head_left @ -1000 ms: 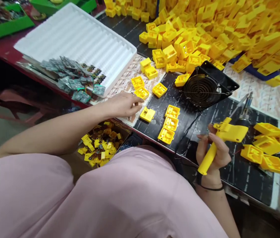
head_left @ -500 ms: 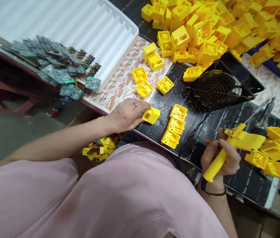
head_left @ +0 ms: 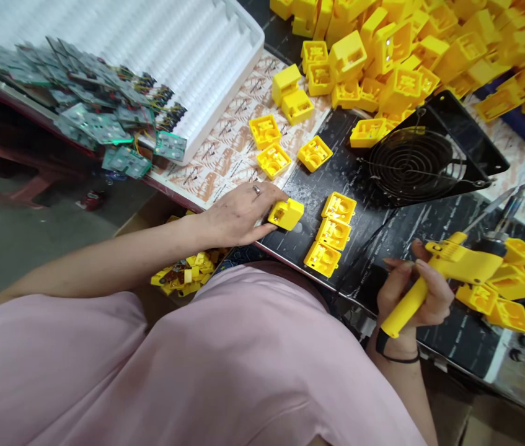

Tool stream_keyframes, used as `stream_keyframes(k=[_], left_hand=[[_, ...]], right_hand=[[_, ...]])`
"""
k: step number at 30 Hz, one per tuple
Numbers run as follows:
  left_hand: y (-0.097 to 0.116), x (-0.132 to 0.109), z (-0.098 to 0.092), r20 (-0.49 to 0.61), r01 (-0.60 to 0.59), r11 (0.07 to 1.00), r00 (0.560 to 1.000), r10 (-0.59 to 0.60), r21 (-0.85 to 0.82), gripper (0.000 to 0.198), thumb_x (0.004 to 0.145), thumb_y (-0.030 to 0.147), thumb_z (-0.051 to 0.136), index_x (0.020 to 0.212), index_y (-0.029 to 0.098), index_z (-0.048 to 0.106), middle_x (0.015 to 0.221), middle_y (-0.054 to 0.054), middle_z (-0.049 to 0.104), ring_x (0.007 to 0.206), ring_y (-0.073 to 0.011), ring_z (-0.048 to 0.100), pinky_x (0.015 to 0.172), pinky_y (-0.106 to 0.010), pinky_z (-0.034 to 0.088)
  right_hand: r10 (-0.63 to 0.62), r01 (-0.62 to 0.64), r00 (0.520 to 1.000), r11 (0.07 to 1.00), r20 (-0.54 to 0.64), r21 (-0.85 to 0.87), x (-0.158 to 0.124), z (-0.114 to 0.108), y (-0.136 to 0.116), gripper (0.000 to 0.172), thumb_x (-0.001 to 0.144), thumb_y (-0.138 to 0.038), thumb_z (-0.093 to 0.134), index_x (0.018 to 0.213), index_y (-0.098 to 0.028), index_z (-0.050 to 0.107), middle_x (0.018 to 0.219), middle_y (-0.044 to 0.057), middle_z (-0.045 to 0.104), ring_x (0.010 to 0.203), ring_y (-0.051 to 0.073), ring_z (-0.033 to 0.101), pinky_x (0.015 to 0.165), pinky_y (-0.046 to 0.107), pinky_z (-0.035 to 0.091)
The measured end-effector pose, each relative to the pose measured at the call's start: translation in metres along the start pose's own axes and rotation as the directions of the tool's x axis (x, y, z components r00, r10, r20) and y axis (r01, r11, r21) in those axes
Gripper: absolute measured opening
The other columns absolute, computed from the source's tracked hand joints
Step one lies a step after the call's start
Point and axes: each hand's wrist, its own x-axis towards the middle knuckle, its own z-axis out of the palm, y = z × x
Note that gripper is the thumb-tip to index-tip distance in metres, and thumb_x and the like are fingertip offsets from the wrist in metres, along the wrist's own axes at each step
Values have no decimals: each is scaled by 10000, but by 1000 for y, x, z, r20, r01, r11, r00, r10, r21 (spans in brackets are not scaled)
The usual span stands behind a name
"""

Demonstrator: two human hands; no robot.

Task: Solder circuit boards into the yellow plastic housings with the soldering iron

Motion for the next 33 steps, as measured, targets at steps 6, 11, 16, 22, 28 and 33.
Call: stream_keyframes(k=[6, 11, 16, 22, 28, 33], left_hand=[[4, 0, -4, 82, 142, 984, 988, -134, -104, 516, 996, 451, 615, 1377, 118, 521, 1151, -135, 734, 1003, -275, 715, 891, -389, 554], [3, 1, -2, 101, 142, 985, 986, -132, -100, 501, 1019, 413, 587, 1403, 98, 530, 1185, -155, 742, 1054, -286, 718, 922, -396, 551], [-1, -2, 1, 96, 138, 984, 987, -128, -115, 487, 1046, 388, 585, 1436, 102, 533, 1257, -178, 742, 1127, -291, 720, 978, -418, 565], [3, -4, 2, 61, 115, 978, 993, -106, -176, 474, 1039, 295, 617, 1469, 132, 502, 1319, -181, 728, 1245, -276, 705, 1038, -409, 576], [5, -6, 5, 34, 101, 978, 995, -96, -184, 511, 1024, 273, 649, 1491, 146, 485, 1323, -176, 729, 1258, -275, 710, 1052, -411, 577], [7, -7, 3, -9, 93, 977, 995, -96, -194, 449, 1020, 216, 651, 1443, 128, 525, 1304, -171, 737, 1236, -266, 718, 1039, -394, 587]], right_hand=[[11, -11, 1000, 1000, -9, -13, 0, -1, 0, 382, 899, -36, 683, 1218, -239, 632, 1188, 47, 801, 813, 191, 815, 697, 342, 716], [12, -12, 1000, 1000, -21, -20, 0, -1, -1, 372, 899, -42, 694, 1211, -238, 637, 1188, 51, 804, 784, 190, 812, 668, 330, 710], [14, -13, 999, 1000, -45, 10, -1, 1, 2, 362, 883, -45, 709, 1184, -237, 646, 1215, 66, 797, 755, 196, 811, 629, 305, 692], [31, -29, 998, 999, -53, 43, 0, 3, 1, 471, 868, -9, 708, 1262, -262, 658, 1271, 61, 792, 754, 184, 807, 568, 268, 657], [51, -48, 997, 997, -54, 54, 1, 3, -1, 466, 885, -2, 699, 1275, -254, 660, 1284, 78, 787, 705, 162, 785, 500, 232, 618], [57, -53, 997, 997, -55, 60, -1, 3, 1, 399, 908, -60, 720, 1250, -254, 656, 1275, 75, 784, 694, 159, 775, 516, 257, 644]])
